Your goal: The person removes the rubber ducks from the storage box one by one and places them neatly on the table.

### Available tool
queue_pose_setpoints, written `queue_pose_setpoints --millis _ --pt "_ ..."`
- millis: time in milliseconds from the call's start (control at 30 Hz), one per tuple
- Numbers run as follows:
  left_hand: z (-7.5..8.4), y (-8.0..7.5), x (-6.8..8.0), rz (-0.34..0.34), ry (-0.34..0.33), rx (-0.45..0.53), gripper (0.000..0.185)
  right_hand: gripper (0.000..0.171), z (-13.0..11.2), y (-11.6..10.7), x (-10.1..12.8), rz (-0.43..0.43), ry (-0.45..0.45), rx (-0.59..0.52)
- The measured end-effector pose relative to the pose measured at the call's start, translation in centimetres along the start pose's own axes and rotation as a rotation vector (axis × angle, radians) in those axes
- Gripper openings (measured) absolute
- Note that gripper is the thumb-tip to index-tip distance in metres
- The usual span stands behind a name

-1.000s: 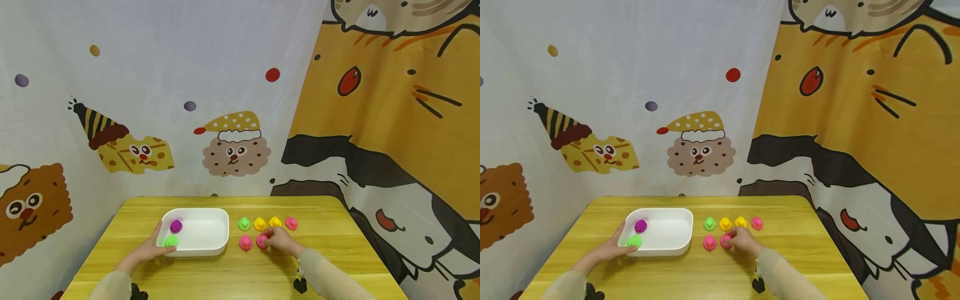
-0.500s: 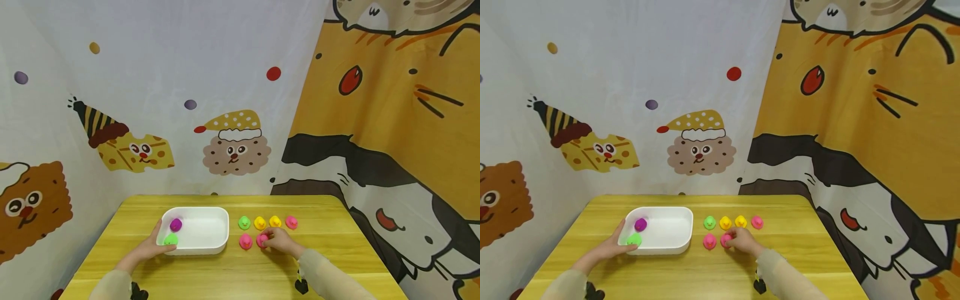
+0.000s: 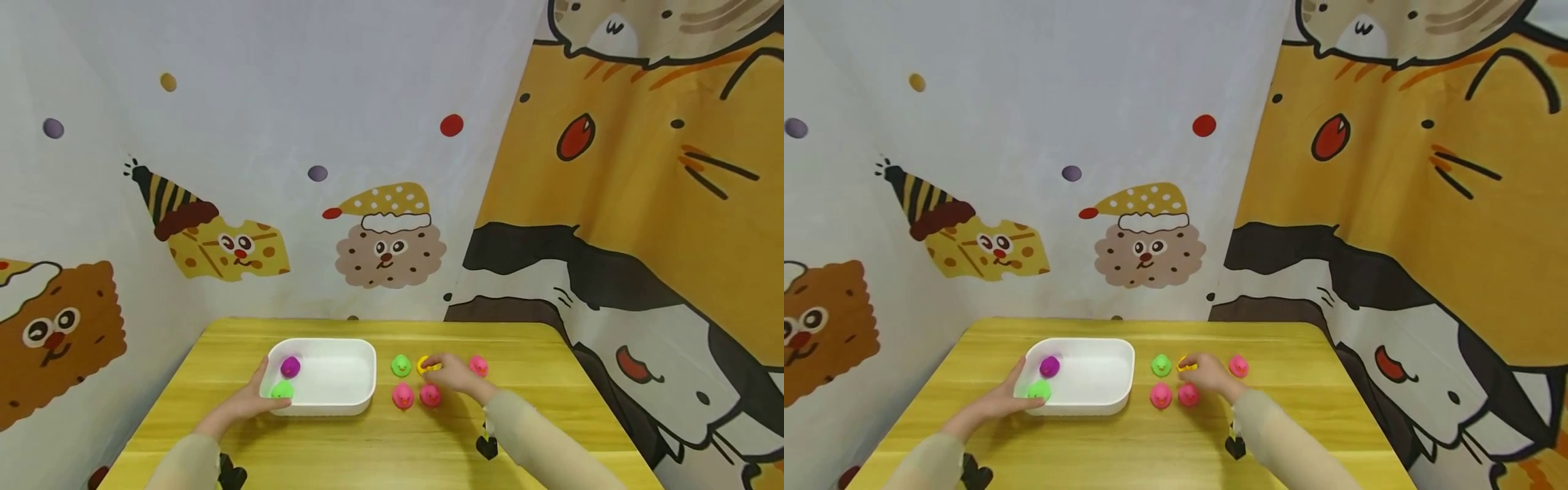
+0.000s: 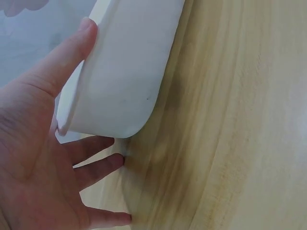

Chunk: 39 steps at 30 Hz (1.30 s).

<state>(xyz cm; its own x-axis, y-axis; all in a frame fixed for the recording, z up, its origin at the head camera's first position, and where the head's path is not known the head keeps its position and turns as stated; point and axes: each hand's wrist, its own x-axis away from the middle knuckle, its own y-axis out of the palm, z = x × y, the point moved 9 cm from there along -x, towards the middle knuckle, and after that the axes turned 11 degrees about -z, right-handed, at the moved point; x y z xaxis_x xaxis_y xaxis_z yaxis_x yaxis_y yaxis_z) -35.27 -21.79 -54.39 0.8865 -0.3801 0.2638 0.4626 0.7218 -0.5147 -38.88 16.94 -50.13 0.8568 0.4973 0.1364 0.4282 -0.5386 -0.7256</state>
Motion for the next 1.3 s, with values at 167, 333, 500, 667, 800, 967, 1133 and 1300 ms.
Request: queue_pose_setpoints --millis 167,333,500,667,800,967,1133,1300 --pt "0.5 0.0 0.4 0.006 -0.018 -0.037 0.112 0.022 -2.0 -0.5 -1.2 -0.046 -0.028 -0.044" --pt "0.5 -0.1 0.6 0.029 -0.001 -0.056 0.113 0.022 -3.9 -0.1 -2.8 -0.099 -0.036 -0.096" --pt "0.0 -0.1 0.6 0.041 0.025 -0.041 0.113 0.022 -5.6 1.0 -4.9 -0.129 -0.048 -0.111" --pt "-0.2 -0.1 0.9 0.031 0.034 -0.030 0.111 0.024 -7.3 2.4 -6.9 -0.152 -0.051 -0.124" --pt "0.3 0.0 1.2 0.029 0.067 -0.030 0.111 0.023 -8.8 3.3 -8.3 -0.161 -0.050 -0.088" --pt "0.4 0.3 1.3 0.040 0.088 -0.037 0.114 0.018 -10.9 4.7 -9.7 -0.192 -0.058 -0.046" --pt "0.4 0.2 1.4 0.050 0.109 -0.023 0.111 0.017 -13.2 5.8 -11.2 -0.228 -0.096 -0.039" --pt "0.3 0.0 1.5 0.046 0.096 -0.015 0.110 0.018 -15.0 6.6 -12.8 -0.217 -0.160 -0.038"
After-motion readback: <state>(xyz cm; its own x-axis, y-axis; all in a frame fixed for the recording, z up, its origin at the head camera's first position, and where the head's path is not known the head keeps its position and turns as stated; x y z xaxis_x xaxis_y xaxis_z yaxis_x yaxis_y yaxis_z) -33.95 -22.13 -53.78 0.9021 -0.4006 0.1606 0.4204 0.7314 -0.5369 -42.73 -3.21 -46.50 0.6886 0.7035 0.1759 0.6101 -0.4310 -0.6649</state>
